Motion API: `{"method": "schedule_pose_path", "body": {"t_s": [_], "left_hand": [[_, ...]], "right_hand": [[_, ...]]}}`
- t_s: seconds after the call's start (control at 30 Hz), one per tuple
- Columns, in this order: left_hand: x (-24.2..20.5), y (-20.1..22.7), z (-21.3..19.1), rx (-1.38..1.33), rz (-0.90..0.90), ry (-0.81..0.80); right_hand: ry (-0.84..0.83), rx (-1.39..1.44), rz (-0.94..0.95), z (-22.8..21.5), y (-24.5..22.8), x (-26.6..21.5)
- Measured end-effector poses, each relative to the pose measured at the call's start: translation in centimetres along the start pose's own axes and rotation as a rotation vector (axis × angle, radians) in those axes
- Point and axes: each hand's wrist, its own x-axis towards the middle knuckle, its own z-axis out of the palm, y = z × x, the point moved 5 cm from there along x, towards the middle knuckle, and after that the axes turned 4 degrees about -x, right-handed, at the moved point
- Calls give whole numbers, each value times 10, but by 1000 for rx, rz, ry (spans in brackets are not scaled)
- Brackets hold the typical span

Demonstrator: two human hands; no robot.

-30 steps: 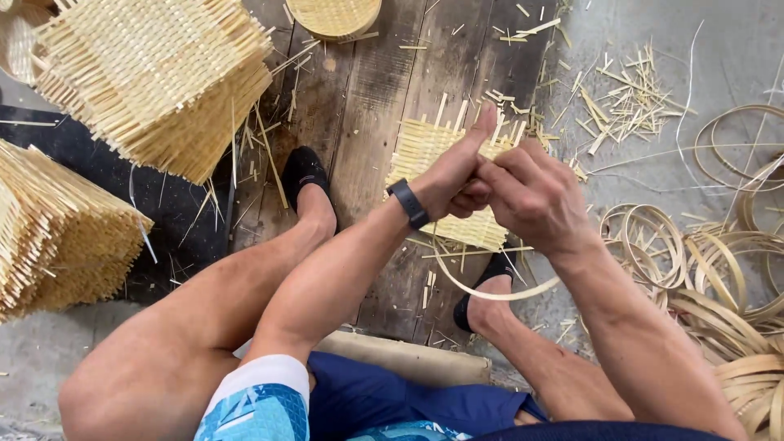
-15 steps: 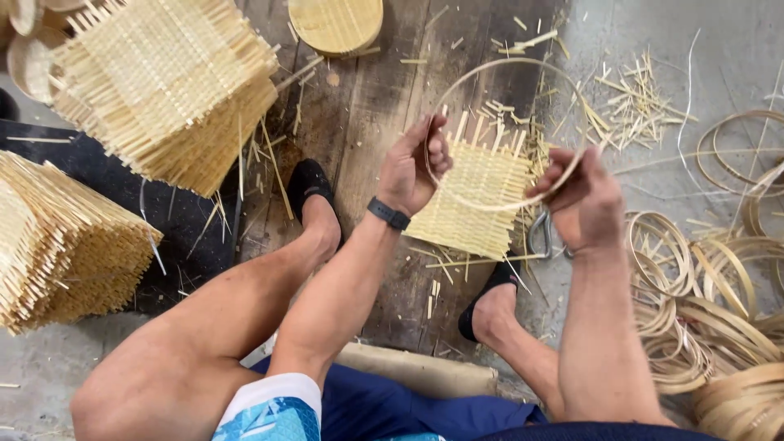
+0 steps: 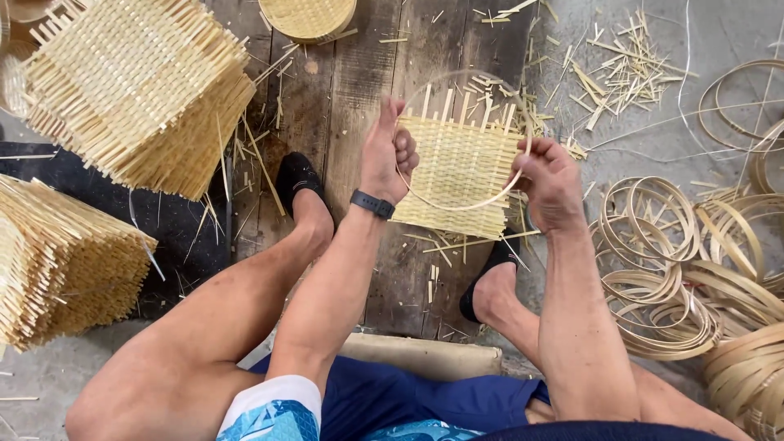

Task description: Weaving and assembling circular bamboo basket bases using wooden molds, rings, and pre-woven bamboo sheets.

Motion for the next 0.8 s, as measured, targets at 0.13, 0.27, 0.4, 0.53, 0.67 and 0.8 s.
{"method": "schedule_pose_path", "body": {"t_s": [0.13,0.27,0.4,0.53,0.67,0.8], "left_hand": [[19,-26,-56,230,190,125],[29,-29,-95,1034,558,235],[36,-30,-98,1449,581,255],[44,-35,-104,1453,385,293],[49,-30,-102,1494,351,327],[47,-27,-99,1526,365,346]], "right_hand": [[198,-377,15,-45,62,17],[453,-766,75,-59,89,18],[496,-1141,-58,-64,109,26],[498,-1164,-97,-79,123,19],[526,-1114,-20,-70,116,18],[572,-1054,-10,-72,115,17]]}}
